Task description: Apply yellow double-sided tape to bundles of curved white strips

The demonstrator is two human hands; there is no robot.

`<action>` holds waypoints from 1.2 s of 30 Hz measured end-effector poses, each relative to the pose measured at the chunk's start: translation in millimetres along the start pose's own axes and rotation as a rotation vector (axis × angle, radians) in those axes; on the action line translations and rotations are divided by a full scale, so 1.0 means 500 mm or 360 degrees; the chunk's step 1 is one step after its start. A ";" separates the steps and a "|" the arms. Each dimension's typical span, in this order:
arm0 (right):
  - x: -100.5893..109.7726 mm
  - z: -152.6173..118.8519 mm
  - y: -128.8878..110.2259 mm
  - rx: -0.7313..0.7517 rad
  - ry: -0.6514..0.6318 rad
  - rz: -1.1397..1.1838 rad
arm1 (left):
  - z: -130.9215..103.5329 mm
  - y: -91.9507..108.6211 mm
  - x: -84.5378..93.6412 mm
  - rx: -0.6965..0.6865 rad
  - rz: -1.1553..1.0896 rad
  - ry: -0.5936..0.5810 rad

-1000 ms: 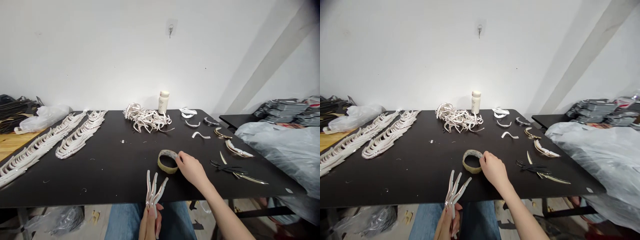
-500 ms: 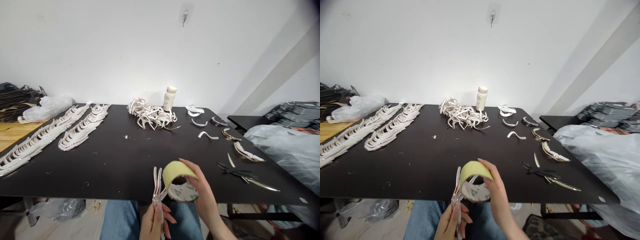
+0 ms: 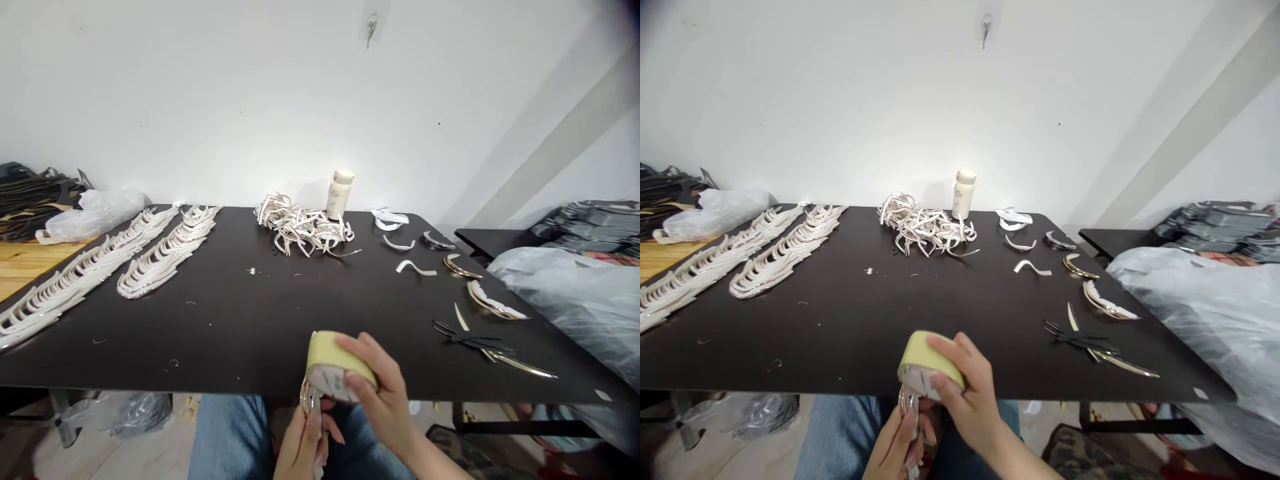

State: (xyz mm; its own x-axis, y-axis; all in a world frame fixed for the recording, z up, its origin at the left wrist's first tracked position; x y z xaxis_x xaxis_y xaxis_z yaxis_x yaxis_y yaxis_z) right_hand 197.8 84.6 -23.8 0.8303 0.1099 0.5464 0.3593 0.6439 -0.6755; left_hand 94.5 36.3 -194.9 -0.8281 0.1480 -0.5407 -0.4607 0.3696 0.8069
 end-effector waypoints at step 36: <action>-0.022 -0.001 0.003 -0.0019 -0.0125 -0.0016 | 0.005 -0.001 0.011 -0.0135 -0.0089 0.0249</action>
State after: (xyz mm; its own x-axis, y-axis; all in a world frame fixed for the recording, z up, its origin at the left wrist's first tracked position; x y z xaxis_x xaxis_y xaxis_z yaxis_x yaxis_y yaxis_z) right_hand 189.2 84.0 -31.1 0.7907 0.1628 0.5902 0.3730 0.6364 -0.6752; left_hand 91.0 39.3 -199.0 -0.8371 -0.0173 -0.5468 -0.5270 0.2938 0.7974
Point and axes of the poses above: each hand's wrist, its own z-axis towards the middle knuckle, its own x-axis out of the back of the hand, y = z × x, the point moved 10 cm from there along z, towards the middle knuckle, and after that the axes turned 15 degrees about -y, right-handed, at the moved point
